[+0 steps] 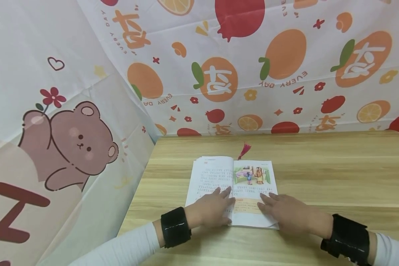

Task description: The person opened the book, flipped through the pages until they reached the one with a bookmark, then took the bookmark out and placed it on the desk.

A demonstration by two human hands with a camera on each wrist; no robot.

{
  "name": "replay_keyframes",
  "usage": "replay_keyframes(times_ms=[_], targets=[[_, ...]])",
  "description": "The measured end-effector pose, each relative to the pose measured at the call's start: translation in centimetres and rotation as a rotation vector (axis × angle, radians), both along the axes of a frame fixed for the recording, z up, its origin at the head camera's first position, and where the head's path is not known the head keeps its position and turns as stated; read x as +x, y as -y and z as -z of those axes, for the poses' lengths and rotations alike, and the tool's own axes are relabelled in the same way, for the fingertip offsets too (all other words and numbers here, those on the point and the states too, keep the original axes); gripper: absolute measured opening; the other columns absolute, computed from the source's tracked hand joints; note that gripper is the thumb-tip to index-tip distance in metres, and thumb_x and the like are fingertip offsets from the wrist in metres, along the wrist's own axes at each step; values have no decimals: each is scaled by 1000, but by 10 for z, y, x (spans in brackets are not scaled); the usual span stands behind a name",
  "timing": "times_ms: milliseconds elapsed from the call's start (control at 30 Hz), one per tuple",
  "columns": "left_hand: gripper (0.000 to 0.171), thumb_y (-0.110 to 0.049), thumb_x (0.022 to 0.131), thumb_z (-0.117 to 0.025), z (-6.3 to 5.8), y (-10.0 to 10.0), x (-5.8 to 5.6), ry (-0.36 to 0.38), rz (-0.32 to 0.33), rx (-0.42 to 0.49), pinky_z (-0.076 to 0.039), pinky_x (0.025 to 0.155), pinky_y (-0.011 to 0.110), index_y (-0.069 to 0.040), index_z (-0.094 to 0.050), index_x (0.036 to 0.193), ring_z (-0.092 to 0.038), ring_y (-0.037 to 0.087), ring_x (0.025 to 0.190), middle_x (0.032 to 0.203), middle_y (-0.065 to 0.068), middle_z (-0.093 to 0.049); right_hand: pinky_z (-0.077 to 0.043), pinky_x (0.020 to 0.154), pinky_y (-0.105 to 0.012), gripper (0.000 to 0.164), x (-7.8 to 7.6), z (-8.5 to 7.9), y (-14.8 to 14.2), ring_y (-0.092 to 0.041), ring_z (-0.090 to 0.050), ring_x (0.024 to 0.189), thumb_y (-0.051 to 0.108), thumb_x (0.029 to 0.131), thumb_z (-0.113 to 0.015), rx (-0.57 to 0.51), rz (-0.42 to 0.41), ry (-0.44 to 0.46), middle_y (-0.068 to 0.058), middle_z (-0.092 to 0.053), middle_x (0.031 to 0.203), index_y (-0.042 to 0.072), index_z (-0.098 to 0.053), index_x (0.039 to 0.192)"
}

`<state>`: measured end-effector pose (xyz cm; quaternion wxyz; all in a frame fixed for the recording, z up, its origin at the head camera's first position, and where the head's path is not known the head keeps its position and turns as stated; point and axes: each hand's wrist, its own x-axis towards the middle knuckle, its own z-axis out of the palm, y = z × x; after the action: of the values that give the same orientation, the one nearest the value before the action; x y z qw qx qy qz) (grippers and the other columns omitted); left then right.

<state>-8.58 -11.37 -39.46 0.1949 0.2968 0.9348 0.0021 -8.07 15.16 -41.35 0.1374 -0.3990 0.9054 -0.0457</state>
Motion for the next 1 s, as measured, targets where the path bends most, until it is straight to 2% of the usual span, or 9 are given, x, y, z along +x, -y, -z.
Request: replay_keyframes(times_ms=[200,333,400,500,600,667,767,833,1000], targets=[[67,-57,92,-64,3,-5,5,-9,34,23,-37,112,56,-9,-58,140,-24,29,152,165,6,-27,-47,103,-52,48,6,3,5,-35,-56,129,10,90,-70,42,-99,-341,-18,-55,144,2,-60,136],[64,-66,91,-57,4,-14,6,-45,30,31,-43,107,58,-8,-74,110,-34,34,148,158,11,-40,-46,106,-51,52,1,1,10,-31,-53,133,12,87,-70,-8,-126,-570,-17,-54,146,3,-59,137],[69,-66,91,-56,3,-18,6,-76,20,29,-45,107,53,-3,-73,111,-41,37,142,152,17,-47,-45,106,-51,57,0,0,14,-31,-51,135,14,85,-71,-68,-133,-635,-16,-52,148,4,-57,139],[71,-52,95,-58,1,-24,7,-128,14,26,-45,108,48,7,-58,133,-46,39,138,152,21,-46,-46,104,-52,55,-1,-1,19,-32,-48,138,21,90,-64,-171,-141,-694,-17,-49,150,4,-54,142],[89,-37,91,-67,-1,-26,10,-234,1,18,-49,103,52,2,-22,157,-44,43,139,162,20,-29,-46,104,-53,52,1,1,21,-34,-46,138,34,104,-40,-237,-102,-726,-18,-48,151,3,-49,145],[106,-36,84,-76,-3,-26,12,-375,36,-31,-50,101,54,-7,-10,161,-39,44,142,167,18,-15,-45,105,-54,58,2,3,19,-36,-46,139,39,107,-30,-259,-53,-723,-20,-46,152,0,-46,146],[124,-45,71,-87,-7,-24,14,-614,117,-144,-44,106,55,-20,-7,163,-25,41,149,169,14,-4,-45,105,-54,64,5,7,13,-38,-47,137,43,103,-47,-253,9,-663,-24,-47,150,-5,-45,145],[116,-50,71,-86,-10,-21,15,-738,195,-250,-38,111,55,-24,-19,162,-17,38,152,169,12,-4,-46,104,-55,72,7,9,7,-41,-47,136,44,95,-63,-234,27,-556,-26,-45,150,-6,-46,145],[62,-48,91,-68,-16,-13,14,-742,351,-459,-32,115,51,-33,-50,148,-21,29,153,167,2,-22,-46,103,-56,83,9,17,-8,-43,-47,136,55,86,-72,-197,12,-234,-25,-45,151,-2,-51,143]])
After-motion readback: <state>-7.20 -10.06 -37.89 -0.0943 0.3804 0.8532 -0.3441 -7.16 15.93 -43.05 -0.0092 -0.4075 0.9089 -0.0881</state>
